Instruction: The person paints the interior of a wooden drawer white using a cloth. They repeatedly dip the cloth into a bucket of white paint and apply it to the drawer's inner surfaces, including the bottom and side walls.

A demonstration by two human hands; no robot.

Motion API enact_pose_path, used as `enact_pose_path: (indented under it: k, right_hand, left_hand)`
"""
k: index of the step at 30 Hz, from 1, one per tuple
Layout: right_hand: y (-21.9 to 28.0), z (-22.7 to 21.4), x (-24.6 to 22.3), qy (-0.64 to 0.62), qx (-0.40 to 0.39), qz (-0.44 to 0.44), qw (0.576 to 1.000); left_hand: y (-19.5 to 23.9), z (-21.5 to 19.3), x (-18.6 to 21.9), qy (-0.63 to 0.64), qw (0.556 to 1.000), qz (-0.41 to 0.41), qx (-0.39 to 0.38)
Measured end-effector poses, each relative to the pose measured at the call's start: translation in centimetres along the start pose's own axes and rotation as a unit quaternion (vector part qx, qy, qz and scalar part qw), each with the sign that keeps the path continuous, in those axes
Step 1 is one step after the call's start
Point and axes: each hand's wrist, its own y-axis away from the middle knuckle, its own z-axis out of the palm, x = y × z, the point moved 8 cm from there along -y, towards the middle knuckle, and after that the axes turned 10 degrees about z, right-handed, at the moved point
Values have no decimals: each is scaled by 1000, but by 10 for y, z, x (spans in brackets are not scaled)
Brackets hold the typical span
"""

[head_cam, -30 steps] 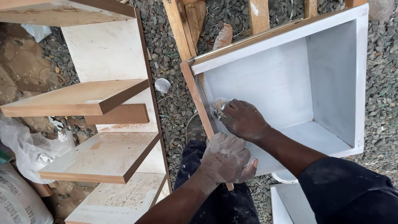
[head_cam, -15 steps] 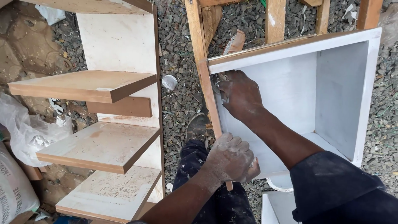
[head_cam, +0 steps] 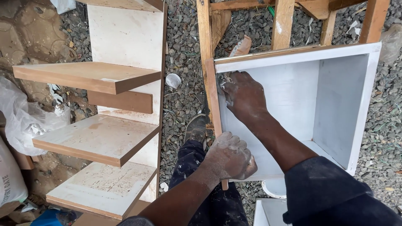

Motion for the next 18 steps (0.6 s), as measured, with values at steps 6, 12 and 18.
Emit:
enact_pose_path:
  k: [6, 12, 18]
  right_hand:
    - [56, 54, 19, -33, -167, -8, 985]
    - [74, 80, 16, 14, -267, -86, 960]
    - [110, 92, 42, 64, -381, -152, 910]
  left_hand:
    - [1, -4, 4, 10, 999, 32, 34]
    - [2, 1, -4, 0, 999, 28, 41]
    - [0, 5, 2, -20, 999, 29, 13]
